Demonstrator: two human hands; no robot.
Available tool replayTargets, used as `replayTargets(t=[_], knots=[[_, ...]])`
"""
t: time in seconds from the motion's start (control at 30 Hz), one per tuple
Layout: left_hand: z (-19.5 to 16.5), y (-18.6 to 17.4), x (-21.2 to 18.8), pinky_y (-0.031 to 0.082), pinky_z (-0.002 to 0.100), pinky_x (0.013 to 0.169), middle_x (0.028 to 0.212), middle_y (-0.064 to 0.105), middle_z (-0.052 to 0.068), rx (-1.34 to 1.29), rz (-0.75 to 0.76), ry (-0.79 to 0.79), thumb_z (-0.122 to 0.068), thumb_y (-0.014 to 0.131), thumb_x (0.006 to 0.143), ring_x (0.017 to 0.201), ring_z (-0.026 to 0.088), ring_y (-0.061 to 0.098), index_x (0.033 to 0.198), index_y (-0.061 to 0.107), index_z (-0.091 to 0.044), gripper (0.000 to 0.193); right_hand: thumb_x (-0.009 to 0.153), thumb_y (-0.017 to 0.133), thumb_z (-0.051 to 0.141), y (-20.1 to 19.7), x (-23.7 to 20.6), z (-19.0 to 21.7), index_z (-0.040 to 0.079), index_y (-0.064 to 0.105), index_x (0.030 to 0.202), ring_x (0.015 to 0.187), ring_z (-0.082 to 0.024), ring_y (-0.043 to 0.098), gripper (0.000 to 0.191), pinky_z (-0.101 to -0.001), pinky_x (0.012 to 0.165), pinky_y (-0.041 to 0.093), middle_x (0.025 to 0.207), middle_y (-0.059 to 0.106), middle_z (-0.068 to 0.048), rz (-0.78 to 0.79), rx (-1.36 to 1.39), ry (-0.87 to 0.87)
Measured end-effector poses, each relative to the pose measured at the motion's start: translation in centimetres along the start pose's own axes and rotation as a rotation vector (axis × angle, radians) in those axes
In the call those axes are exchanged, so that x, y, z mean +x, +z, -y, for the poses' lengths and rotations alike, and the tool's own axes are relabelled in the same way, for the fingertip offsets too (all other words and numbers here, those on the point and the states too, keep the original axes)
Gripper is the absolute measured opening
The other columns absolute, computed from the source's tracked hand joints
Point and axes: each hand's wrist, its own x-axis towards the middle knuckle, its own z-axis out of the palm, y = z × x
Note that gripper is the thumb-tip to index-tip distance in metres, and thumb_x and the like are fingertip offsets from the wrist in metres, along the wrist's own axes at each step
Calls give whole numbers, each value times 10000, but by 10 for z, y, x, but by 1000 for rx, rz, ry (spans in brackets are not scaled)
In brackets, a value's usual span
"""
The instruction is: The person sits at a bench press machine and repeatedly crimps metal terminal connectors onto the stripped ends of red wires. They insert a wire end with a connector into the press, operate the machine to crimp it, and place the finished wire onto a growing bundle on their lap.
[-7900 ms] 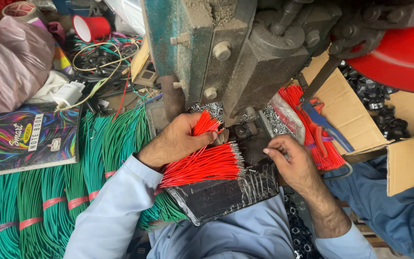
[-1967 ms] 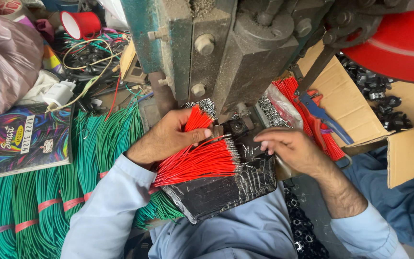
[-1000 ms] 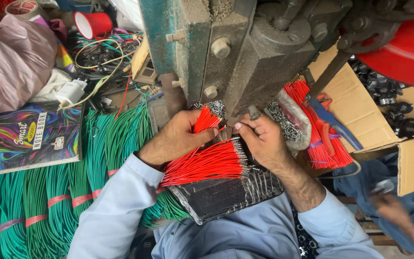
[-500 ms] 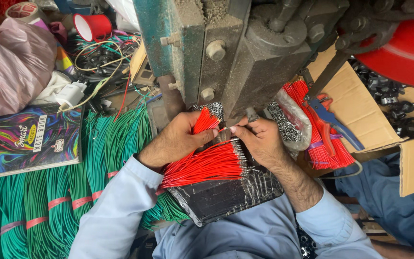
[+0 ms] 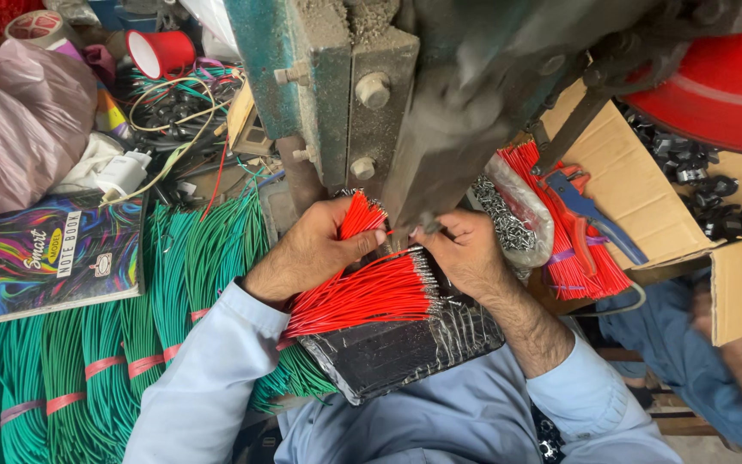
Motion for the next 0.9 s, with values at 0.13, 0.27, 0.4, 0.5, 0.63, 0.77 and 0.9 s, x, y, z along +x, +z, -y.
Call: replayTargets(t=[0.13, 0.27, 0.4, 0.5, 0.63, 0.77, 0.9], knots=[[-4, 2, -3, 523, 265, 650, 805, 645, -34, 12, -8, -22, -181, 715, 963, 739, 49, 572, 1028, 676, -13, 184, 948, 714, 20, -5, -6, 4, -24, 737, 1032, 854, -83, 674, 98, -257, 762, 565, 927, 756, -42, 30, 111, 74], [-4, -3, -4, 522, 257, 669, 797, 650, -32, -2, 47, -27, -189, 712, 972, 748, 45, 574, 1047, 709, -18, 186, 958, 691, -8, -26, -16, 10, -48, 729, 1075, 985, -141, 717, 129, -276, 888, 583, 1051, 755, -99, 153, 206, -58], [2, -5, -2, 528, 247, 750, 873, 680, -35, -44, 131, 58, -167, 719, 962, 834, 38, 579, 1075, 712, -9, 194, 928, 697, 34, -52, -26, 17, -16, 741, 1058, 954, -161, 752, 145, -294, 855, 612, 1031, 768, -93, 89, 61, 56], [8, -4, 0, 541, 251, 761, 885, 693, -31, -38, 110, 50, -153, 711, 961, 844, 42, 596, 1068, 702, -8, 180, 883, 727, 64, -72, -32, 23, 18, 755, 1060, 986, -175, 728, 185, -298, 850, 580, 1046, 760, -79, 152, -322, 55], [10, -3, 1, 561, 259, 787, 893, 717, -23, -31, 105, 46, -145, 688, 989, 860, 48, 626, 1059, 703, -7, 156, 846, 750, 98, -72, -38, 25, 43, 767, 1007, 1007, -221, 703, 172, -327, 872, 550, 1041, 709, -85, 264, -455, -58], [4, 0, -4, 557, 270, 789, 904, 711, -9, -23, 78, 29, -138, 709, 967, 862, 54, 609, 1074, 700, -6, 170, 881, 716, 87, -60, -43, 26, 31, 741, 977, 952, -239, 702, 114, -332, 838, 547, 987, 694, -86, 196, -492, -34], [-2, -2, -10, 557, 268, 811, 916, 724, -1, -7, 70, 46, -131, 711, 955, 877, 60, 628, 1070, 697, -5, 171, 952, 630, 62, -49, -42, 24, 7, 641, 980, 908, -191, 694, 63, -305, 824, 549, 932, 691, -60, 106, -408, 20]])
